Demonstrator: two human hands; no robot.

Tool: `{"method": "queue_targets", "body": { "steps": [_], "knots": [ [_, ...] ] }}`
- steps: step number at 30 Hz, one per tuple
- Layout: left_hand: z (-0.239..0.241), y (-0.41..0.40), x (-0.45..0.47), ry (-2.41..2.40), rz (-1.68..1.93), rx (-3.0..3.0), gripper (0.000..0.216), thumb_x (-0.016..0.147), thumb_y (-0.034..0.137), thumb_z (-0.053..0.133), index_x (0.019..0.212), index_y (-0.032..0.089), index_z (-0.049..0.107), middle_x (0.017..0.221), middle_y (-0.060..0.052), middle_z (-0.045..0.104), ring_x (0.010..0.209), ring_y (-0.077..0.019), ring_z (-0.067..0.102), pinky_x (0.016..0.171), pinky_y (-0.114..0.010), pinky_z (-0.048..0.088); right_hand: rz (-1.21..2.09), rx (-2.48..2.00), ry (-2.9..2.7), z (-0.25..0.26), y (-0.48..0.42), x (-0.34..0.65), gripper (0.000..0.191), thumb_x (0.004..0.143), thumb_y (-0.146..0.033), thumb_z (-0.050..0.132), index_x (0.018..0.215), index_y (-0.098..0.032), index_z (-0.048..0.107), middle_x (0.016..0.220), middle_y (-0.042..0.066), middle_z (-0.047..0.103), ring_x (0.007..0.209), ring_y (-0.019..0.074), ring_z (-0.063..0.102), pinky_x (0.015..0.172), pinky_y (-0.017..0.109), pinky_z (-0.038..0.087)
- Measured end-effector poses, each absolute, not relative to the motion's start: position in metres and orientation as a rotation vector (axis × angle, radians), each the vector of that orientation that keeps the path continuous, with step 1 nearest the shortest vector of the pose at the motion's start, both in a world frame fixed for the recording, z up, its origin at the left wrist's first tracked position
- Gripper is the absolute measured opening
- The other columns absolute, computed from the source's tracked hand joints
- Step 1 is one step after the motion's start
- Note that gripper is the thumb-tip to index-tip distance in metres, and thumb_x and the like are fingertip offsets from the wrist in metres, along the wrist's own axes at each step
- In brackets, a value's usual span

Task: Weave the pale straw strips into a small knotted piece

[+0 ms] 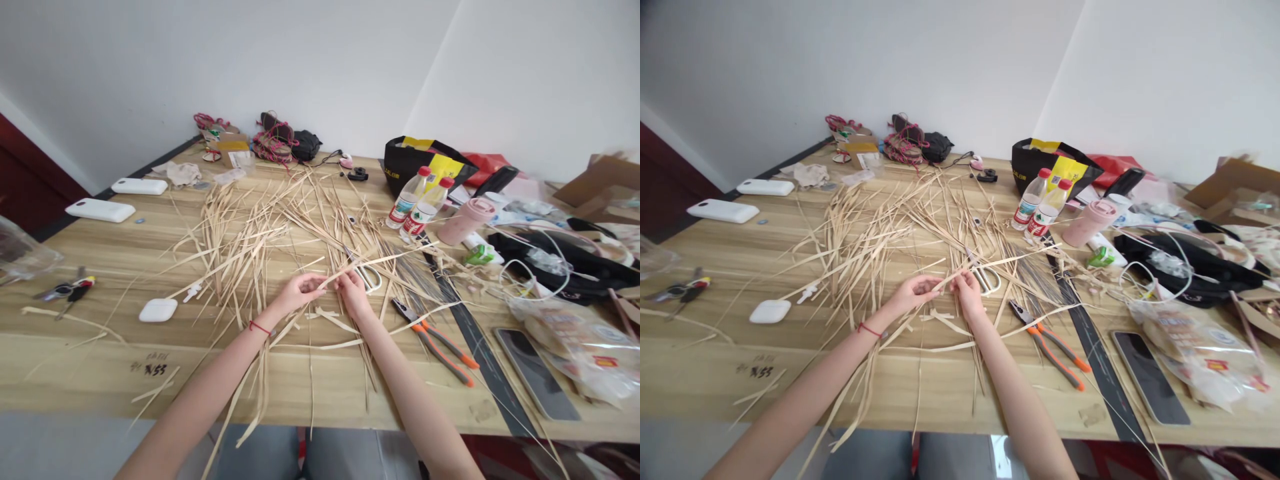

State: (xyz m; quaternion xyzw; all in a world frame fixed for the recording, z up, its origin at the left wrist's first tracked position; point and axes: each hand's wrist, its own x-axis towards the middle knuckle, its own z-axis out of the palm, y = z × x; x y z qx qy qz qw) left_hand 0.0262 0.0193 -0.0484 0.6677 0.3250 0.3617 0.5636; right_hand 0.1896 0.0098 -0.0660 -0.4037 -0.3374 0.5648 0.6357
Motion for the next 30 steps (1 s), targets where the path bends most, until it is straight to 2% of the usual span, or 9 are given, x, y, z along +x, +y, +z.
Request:
{"method": "queue_targets", "body": {
  "steps": [3, 8, 16, 25, 30],
  "knots": [
    [-0.049, 0.018, 0.027, 0.762, 0.847, 1.536, 0.044, 0.070, 0.030, 0.066, 0.110, 0.015, 0.057, 0.092, -0.007, 0.065, 0.073, -0.0128, 0.059, 0.068, -0.025, 0.049, 1.280, -0.900, -0.722, -0.067, 0.011, 0.191, 0.023, 0.065, -0.035, 0.067, 0.069, -0.019, 0.051, 0.056, -0.005, 0.048, 0.047, 0.0072, 0.043, 0.048, 0.021, 0.037],
    [-0.053, 0.020, 0.027, 0.768, 0.857, 1.477, 0.036, 0.071, 0.031, 0.064, 0.102, 0.012, 0.062, 0.090, -0.009, 0.067, 0.079, -0.0158, 0.062, 0.076, -0.029, 0.049, 1.284, -0.891, -0.727, -0.066, 0.009, 0.190, 0.019, 0.068, -0.034, 0.065, 0.073, -0.020, 0.054, 0.054, -0.006, 0.049, 0.048, 0.0069, 0.043, 0.049, 0.020, 0.036],
    [-0.056, 0.024, 0.027, 0.767, 0.955, 1.470, 0.031, 0.070, 0.029, 0.065, 0.095, 0.012, 0.066, 0.093, -0.010, 0.068, 0.084, -0.0179, 0.062, 0.080, -0.032, 0.049, 1.278, -1.011, -1.006, -0.056, 0.002, 0.186, 0.020, 0.067, -0.035, 0.067, 0.072, -0.019, 0.057, 0.054, -0.004, 0.055, 0.050, 0.0092, 0.049, 0.053, 0.022, 0.039],
    [-0.054, 0.025, 0.025, 0.734, 0.964, 1.597, 0.017, 0.072, 0.025, 0.063, 0.084, 0.014, 0.070, 0.092, -0.009, 0.064, 0.085, -0.0166, 0.059, 0.074, -0.027, 0.048, 1.299, -1.039, -0.957, -0.057, 0.003, 0.184, 0.023, 0.063, -0.037, 0.069, 0.071, -0.019, 0.058, 0.060, -0.004, 0.055, 0.052, 0.0086, 0.048, 0.052, 0.021, 0.038],
    [-0.050, 0.021, 0.027, 0.751, 0.933, 1.547, 0.034, 0.071, 0.025, 0.065, 0.102, 0.014, 0.063, 0.088, -0.007, 0.065, 0.080, -0.0151, 0.059, 0.071, -0.026, 0.048, 1.309, -0.984, -0.965, -0.060, 0.005, 0.188, 0.020, 0.069, -0.037, 0.065, 0.072, -0.018, 0.058, 0.054, -0.004, 0.053, 0.051, 0.0087, 0.047, 0.054, 0.022, 0.038]
  ]
}}
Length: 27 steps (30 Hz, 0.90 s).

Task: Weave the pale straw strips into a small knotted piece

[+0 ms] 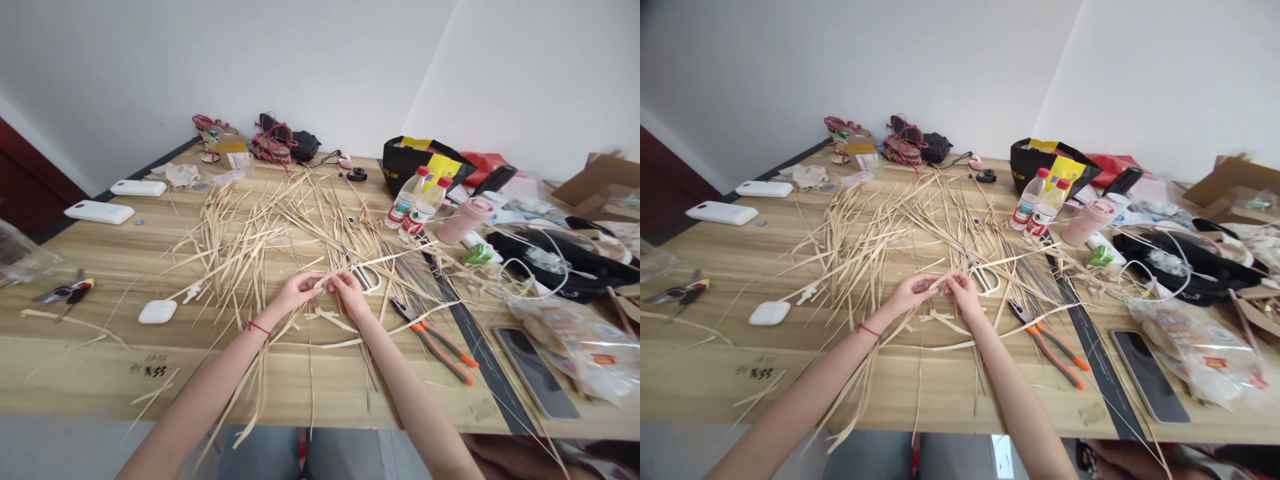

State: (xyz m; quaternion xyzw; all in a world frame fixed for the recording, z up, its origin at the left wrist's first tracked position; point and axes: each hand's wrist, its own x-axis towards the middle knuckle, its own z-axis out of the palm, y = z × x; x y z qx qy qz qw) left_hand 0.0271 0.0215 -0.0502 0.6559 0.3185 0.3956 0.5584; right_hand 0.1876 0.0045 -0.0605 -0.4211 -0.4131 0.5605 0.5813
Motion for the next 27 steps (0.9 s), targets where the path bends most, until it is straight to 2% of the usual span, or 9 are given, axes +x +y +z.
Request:
{"method": "queue_targets", "body": {
  "steps": [3, 9, 14, 20, 24, 27],
  "knots": [
    [-0.0489, 0.0202, 0.0276, 0.763, 0.904, 1.527, 0.039, 0.070, 0.027, 0.066, 0.106, 0.014, 0.061, 0.087, -0.007, 0.065, 0.078, -0.0151, 0.060, 0.070, -0.026, 0.049, 1.309, -0.927, -0.904, -0.0648, 0.0069, 0.1900, 0.019, 0.069, -0.035, 0.065, 0.073, -0.019, 0.058, 0.053, -0.004, 0.052, 0.050, 0.0084, 0.045, 0.054, 0.022, 0.037],
    [-0.0518, 0.0242, 0.0260, 0.734, 0.891, 1.537, 0.030, 0.073, 0.027, 0.062, 0.100, 0.013, 0.065, 0.099, -0.010, 0.063, 0.087, -0.0171, 0.059, 0.076, -0.029, 0.048, 1.317, -0.921, -0.893, -0.0678, 0.0084, 0.1901, 0.020, 0.070, -0.036, 0.065, 0.075, -0.019, 0.058, 0.054, -0.004, 0.051, 0.051, 0.0090, 0.045, 0.054, 0.023, 0.037],
    [-0.0539, 0.0262, 0.0248, 0.710, 0.918, 1.627, 0.021, 0.074, 0.025, 0.060, 0.091, 0.015, 0.069, 0.099, -0.010, 0.062, 0.089, -0.0174, 0.058, 0.076, -0.028, 0.048, 1.289, -0.975, -0.857, -0.0677, 0.0079, 0.1888, 0.021, 0.067, -0.037, 0.067, 0.071, -0.018, 0.058, 0.058, -0.004, 0.053, 0.052, 0.0079, 0.046, 0.052, 0.021, 0.036],
    [-0.0489, 0.0235, 0.0259, 0.719, 0.885, 1.536, 0.040, 0.074, 0.026, 0.061, 0.112, 0.015, 0.056, 0.100, -0.009, 0.062, 0.084, -0.0149, 0.059, 0.075, -0.028, 0.048, 1.304, -0.939, -0.829, -0.0672, 0.0084, 0.1903, 0.024, 0.066, -0.039, 0.067, 0.074, -0.019, 0.057, 0.054, -0.004, 0.051, 0.050, 0.0092, 0.044, 0.053, 0.023, 0.038],
    [-0.0483, 0.0226, 0.0255, 0.784, 0.858, 1.501, 0.036, 0.070, 0.028, 0.065, 0.103, 0.013, 0.060, 0.090, -0.008, 0.065, 0.075, -0.0137, 0.060, 0.070, -0.026, 0.050, 1.296, -0.933, -0.795, -0.0670, 0.0096, 0.1910, 0.024, 0.065, -0.039, 0.067, 0.071, -0.019, 0.056, 0.053, -0.004, 0.049, 0.050, 0.0091, 0.044, 0.053, 0.023, 0.039],
    [-0.0500, 0.0226, 0.0262, 0.803, 0.869, 1.474, 0.033, 0.070, 0.029, 0.065, 0.098, 0.012, 0.063, 0.091, -0.009, 0.066, 0.077, -0.0154, 0.061, 0.073, -0.029, 0.050, 1.293, -0.961, -0.779, -0.0664, 0.0101, 0.1906, 0.025, 0.064, -0.039, 0.067, 0.071, -0.019, 0.055, 0.055, -0.004, 0.049, 0.050, 0.0089, 0.044, 0.053, 0.024, 0.039]
  ]
}}
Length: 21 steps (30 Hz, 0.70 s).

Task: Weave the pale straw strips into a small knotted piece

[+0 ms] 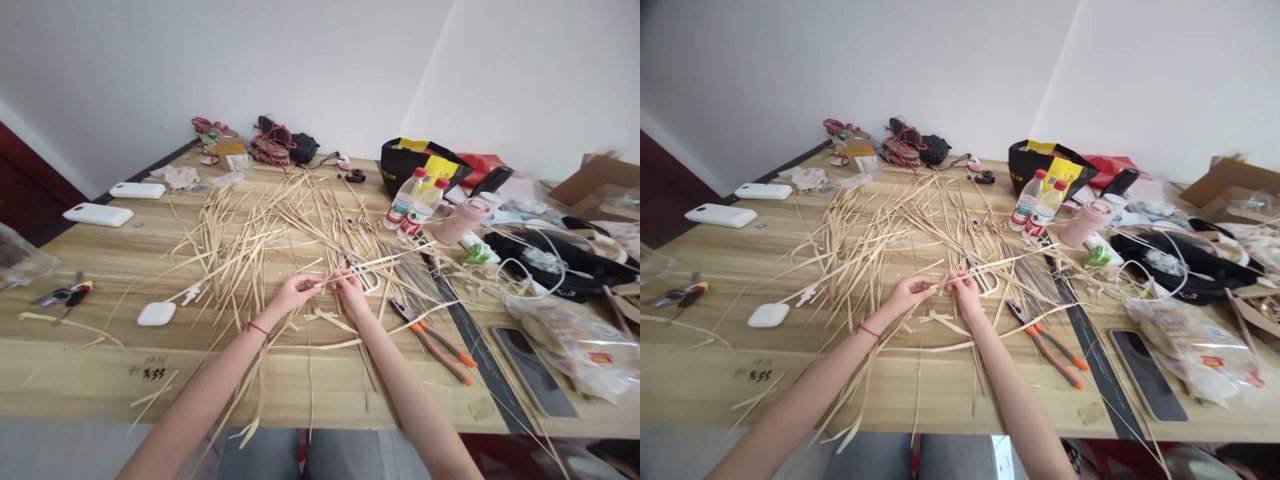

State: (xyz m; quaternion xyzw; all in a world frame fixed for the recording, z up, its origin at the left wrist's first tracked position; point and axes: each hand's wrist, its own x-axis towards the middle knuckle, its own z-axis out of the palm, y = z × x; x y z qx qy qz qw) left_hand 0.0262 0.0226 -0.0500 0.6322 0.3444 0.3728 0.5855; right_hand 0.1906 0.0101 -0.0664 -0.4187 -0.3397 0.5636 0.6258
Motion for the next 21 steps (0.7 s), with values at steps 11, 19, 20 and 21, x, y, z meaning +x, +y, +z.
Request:
{"method": "queue_targets", "body": {
  "steps": [11, 19, 20, 21],
  "knots": [
    [-0.0477, 0.0224, 0.0253, 0.749, 0.897, 1.586, 0.022, 0.072, 0.027, 0.063, 0.088, 0.014, 0.068, 0.094, -0.009, 0.065, 0.084, -0.0166, 0.060, 0.076, -0.028, 0.048, 1.296, -0.947, -0.798, -0.0650, 0.0080, 0.1897, 0.027, 0.065, -0.042, 0.067, 0.072, -0.019, 0.055, 0.054, -0.004, 0.050, 0.049, 0.0088, 0.043, 0.052, 0.023, 0.036],
    [-0.0472, 0.0222, 0.0270, 0.844, 0.881, 1.433, 0.030, 0.067, 0.030, 0.067, 0.090, 0.012, 0.060, 0.082, -0.006, 0.065, 0.071, -0.0126, 0.060, 0.066, -0.024, 0.048, 1.253, -0.961, -0.723, -0.0699, 0.0132, 0.1920, 0.027, 0.063, -0.041, 0.067, 0.071, -0.019, 0.053, 0.058, -0.004, 0.049, 0.049, 0.0087, 0.042, 0.051, 0.023, 0.037],
    [-0.0484, 0.0228, 0.0271, 0.862, 0.881, 1.419, 0.028, 0.067, 0.031, 0.068, 0.086, 0.012, 0.060, 0.078, -0.005, 0.065, 0.069, -0.0124, 0.060, 0.065, -0.024, 0.048, 1.247, -0.956, -0.725, -0.0696, 0.0131, 0.1916, 0.027, 0.063, -0.040, 0.067, 0.070, -0.019, 0.053, 0.058, -0.004, 0.049, 0.049, 0.0085, 0.042, 0.051, 0.023, 0.038],
    [-0.0498, 0.0234, 0.0272, 0.877, 0.887, 1.408, 0.028, 0.066, 0.032, 0.069, 0.083, 0.012, 0.060, 0.076, -0.004, 0.065, 0.067, -0.0123, 0.060, 0.064, -0.023, 0.048, 1.245, -0.955, -0.736, -0.0691, 0.0127, 0.1911, 0.026, 0.064, -0.040, 0.067, 0.070, -0.019, 0.053, 0.057, -0.004, 0.050, 0.048, 0.0085, 0.043, 0.051, 0.023, 0.038]
  ]
}}
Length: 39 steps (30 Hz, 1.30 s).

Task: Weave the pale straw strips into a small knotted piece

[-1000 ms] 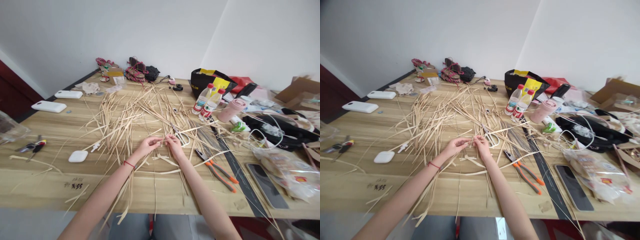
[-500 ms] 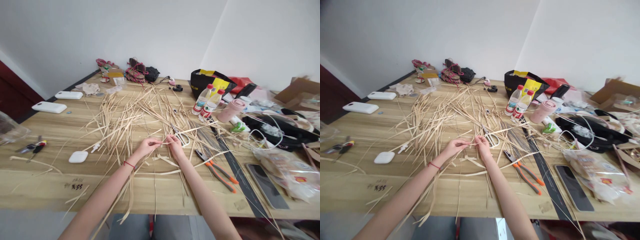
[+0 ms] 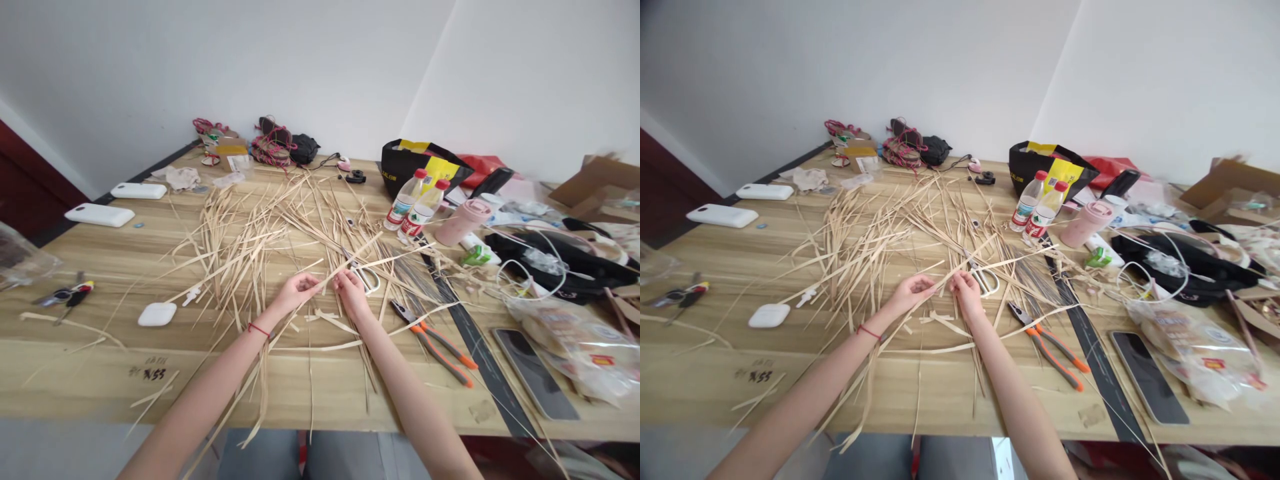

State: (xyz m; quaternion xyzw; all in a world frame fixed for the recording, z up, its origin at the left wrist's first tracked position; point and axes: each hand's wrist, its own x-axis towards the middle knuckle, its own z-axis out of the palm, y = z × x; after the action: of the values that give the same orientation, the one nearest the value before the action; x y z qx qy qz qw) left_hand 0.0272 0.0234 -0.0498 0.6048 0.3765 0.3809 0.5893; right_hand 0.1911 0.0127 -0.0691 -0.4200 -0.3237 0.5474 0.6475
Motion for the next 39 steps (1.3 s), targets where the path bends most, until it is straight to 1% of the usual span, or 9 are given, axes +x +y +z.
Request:
{"method": "queue_targets", "body": {
  "steps": [3, 7, 10, 15, 19, 25, 29, 34, 39],
  "knots": [
    [-0.054, 0.025, 0.027, 0.906, 0.913, 1.403, 0.028, 0.063, 0.034, 0.070, 0.078, 0.012, 0.060, 0.073, -0.003, 0.065, 0.065, -0.0121, 0.060, 0.062, -0.023, 0.048, 1.246, -0.985, -0.834, -0.066, 0.010, 0.189, 0.022, 0.066, -0.038, 0.065, 0.070, -0.020, 0.053, 0.054, -0.004, 0.050, 0.048, 0.0094, 0.044, 0.051, 0.024, 0.038],
    [-0.058, 0.027, 0.028, 0.922, 0.971, 1.394, 0.028, 0.063, 0.035, 0.070, 0.077, 0.012, 0.061, 0.071, -0.003, 0.065, 0.063, -0.0117, 0.059, 0.062, -0.024, 0.048, 1.251, -1.026, -1.017, -0.062, 0.006, 0.185, 0.020, 0.067, -0.038, 0.065, 0.070, -0.020, 0.055, 0.053, -0.004, 0.053, 0.049, 0.0105, 0.047, 0.053, 0.024, 0.039],
    [-0.057, 0.027, 0.029, 0.921, 1.006, 1.393, 0.028, 0.063, 0.034, 0.070, 0.078, 0.012, 0.062, 0.074, -0.004, 0.066, 0.067, -0.0125, 0.060, 0.065, -0.024, 0.049, 1.257, -1.023, -1.073, -0.062, 0.005, 0.185, 0.022, 0.067, -0.039, 0.065, 0.070, -0.020, 0.055, 0.054, -0.003, 0.055, 0.049, 0.0106, 0.049, 0.053, 0.025, 0.040],
    [-0.059, 0.025, 0.029, 0.896, 0.959, 1.496, 0.027, 0.067, 0.034, 0.067, 0.082, 0.012, 0.066, 0.078, -0.007, 0.068, 0.068, -0.0146, 0.062, 0.066, -0.026, 0.050, 1.261, -1.027, -1.047, -0.063, 0.005, 0.186, 0.022, 0.068, -0.039, 0.064, 0.071, -0.019, 0.055, 0.053, -0.003, 0.055, 0.049, 0.0104, 0.050, 0.053, 0.024, 0.040],
    [-0.064, 0.024, 0.028, 0.936, 1.043, 1.560, 0.027, 0.068, 0.034, 0.066, 0.084, 0.012, 0.069, 0.084, -0.009, 0.070, 0.072, -0.0179, 0.064, 0.068, -0.029, 0.052, 1.232, -1.050, -1.056, -0.063, 0.005, 0.185, 0.021, 0.068, -0.039, 0.064, 0.069, -0.019, 0.055, 0.051, -0.003, 0.055, 0.048, 0.0107, 0.049, 0.052, 0.024, 0.039],
    [-0.063, 0.022, 0.028, 0.922, 1.092, 1.665, 0.023, 0.071, 0.032, 0.064, 0.085, 0.015, 0.071, 0.089, -0.009, 0.070, 0.078, -0.0195, 0.064, 0.069, -0.029, 0.052, 1.241, -1.040, -1.021, -0.063, 0.006, 0.184, 0.023, 0.067, -0.040, 0.064, 0.073, -0.020, 0.054, 0.048, -0.005, 0.053, 0.045, 0.0110, 0.048, 0.050, 0.024, 0.038],
    [-0.062, 0.021, 0.028, 0.945, 1.095, 1.685, 0.023, 0.070, 0.032, 0.064, 0.084, 0.015, 0.071, 0.086, -0.009, 0.070, 0.073, -0.0182, 0.064, 0.064, -0.027, 0.051, 1.246, -1.027, -1.054, -0.062, 0.005, 0.185, 0.021, 0.069, -0.039, 0.063, 0.072, -0.020, 0.054, 0.050, -0.004, 0.054, 0.047, 0.0105, 0.048, 0.052, 0.024, 0.039],
    [-0.060, 0.020, 0.029, 0.993, 1.068, 1.640, 0.027, 0.070, 0.034, 0.064, 0.087, 0.013, 0.069, 0.077, -0.007, 0.070, 0.062, -0.0146, 0.062, 0.056, -0.023, 0.049, 1.239, -1.021, -1.027, -0.063, 0.005, 0.185, 0.021, 0.070, -0.038, 0.062, 0.070, -0.020, 0.053, 0.051, -0.004, 0.053, 0.048, 0.0100, 0.048, 0.053, 0.023, 0.039],
    [-0.058, 0.019, 0.030, 0.970, 1.050, 1.617, 0.027, 0.069, 0.034, 0.065, 0.086, 0.012, 0.069, 0.080, -0.008, 0.070, 0.065, -0.0152, 0.063, 0.059, -0.023, 0.049, 1.238, -0.993, -0.947, -0.066, 0.007, 0.186, 0.021, 0.070, -0.037, 0.062, 0.071, -0.019, 0.052, 0.050, -0.004, 0.053, 0.046, 0.0095, 0.047, 0.052, 0.023, 0.038]
  ]
}}
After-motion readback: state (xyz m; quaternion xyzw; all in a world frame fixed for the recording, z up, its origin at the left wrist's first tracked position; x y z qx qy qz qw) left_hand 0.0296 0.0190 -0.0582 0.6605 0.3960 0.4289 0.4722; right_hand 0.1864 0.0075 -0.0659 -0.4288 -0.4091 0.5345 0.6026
